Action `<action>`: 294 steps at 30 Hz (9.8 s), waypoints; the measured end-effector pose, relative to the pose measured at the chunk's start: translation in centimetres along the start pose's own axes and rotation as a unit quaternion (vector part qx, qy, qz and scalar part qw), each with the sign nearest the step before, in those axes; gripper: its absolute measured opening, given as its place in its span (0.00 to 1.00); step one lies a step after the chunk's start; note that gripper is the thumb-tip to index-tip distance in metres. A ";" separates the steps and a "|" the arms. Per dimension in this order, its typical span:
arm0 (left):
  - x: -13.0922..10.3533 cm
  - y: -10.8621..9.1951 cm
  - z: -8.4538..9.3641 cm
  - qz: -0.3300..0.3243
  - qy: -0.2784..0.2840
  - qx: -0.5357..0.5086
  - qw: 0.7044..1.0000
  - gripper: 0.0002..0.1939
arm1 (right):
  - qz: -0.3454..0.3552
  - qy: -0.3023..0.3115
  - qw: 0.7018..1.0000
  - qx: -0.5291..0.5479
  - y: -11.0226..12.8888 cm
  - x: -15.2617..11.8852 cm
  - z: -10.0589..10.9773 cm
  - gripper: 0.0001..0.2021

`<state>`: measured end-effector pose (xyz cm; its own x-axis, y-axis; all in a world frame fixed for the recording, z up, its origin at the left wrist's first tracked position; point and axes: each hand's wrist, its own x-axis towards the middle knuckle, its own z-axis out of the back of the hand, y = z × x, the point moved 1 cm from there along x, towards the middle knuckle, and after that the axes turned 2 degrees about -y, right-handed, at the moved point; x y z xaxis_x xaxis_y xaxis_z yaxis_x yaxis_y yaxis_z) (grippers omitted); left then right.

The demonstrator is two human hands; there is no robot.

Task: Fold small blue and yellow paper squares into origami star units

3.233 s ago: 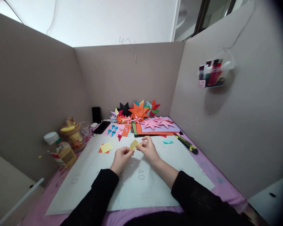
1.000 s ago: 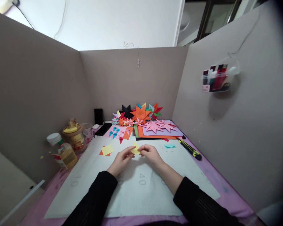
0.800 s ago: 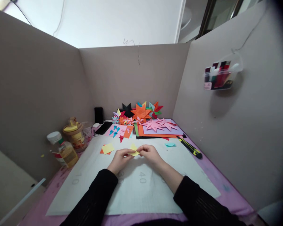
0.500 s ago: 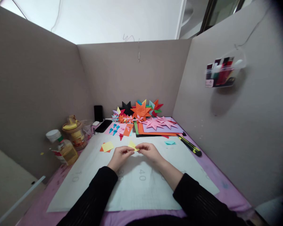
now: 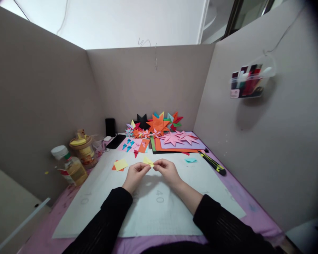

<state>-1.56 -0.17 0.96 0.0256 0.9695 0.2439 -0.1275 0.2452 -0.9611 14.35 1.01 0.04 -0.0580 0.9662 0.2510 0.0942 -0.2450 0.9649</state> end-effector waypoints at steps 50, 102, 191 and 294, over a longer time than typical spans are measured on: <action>0.1 0.2 -0.4 -0.008 -0.031 -0.022 0.999 0.09 | 0.101 -0.010 0.990 -0.098 -0.9 0.1 -0.1 0.06; -0.1 -0.3 -0.3 -0.024 -0.042 0.008 0.999 0.10 | 0.025 0.013 0.998 0.063 -0.5 0.4 -0.4 0.11; -0.1 1.9 -1.7 0.091 -0.014 -0.078 0.993 0.17 | -0.003 0.038 0.997 -0.072 -0.9 -0.5 -0.8 0.08; 0.5 0.4 0.5 0.083 0.024 -0.101 0.991 0.23 | -0.047 0.072 0.995 -0.042 -2.0 0.1 -0.9 0.04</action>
<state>-2.05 0.39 0.77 0.0679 0.9946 0.0789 0.0675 0.0743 -0.9949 13.30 1.50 -1.82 -0.2058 0.9652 0.1616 -0.0008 -0.1653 0.9862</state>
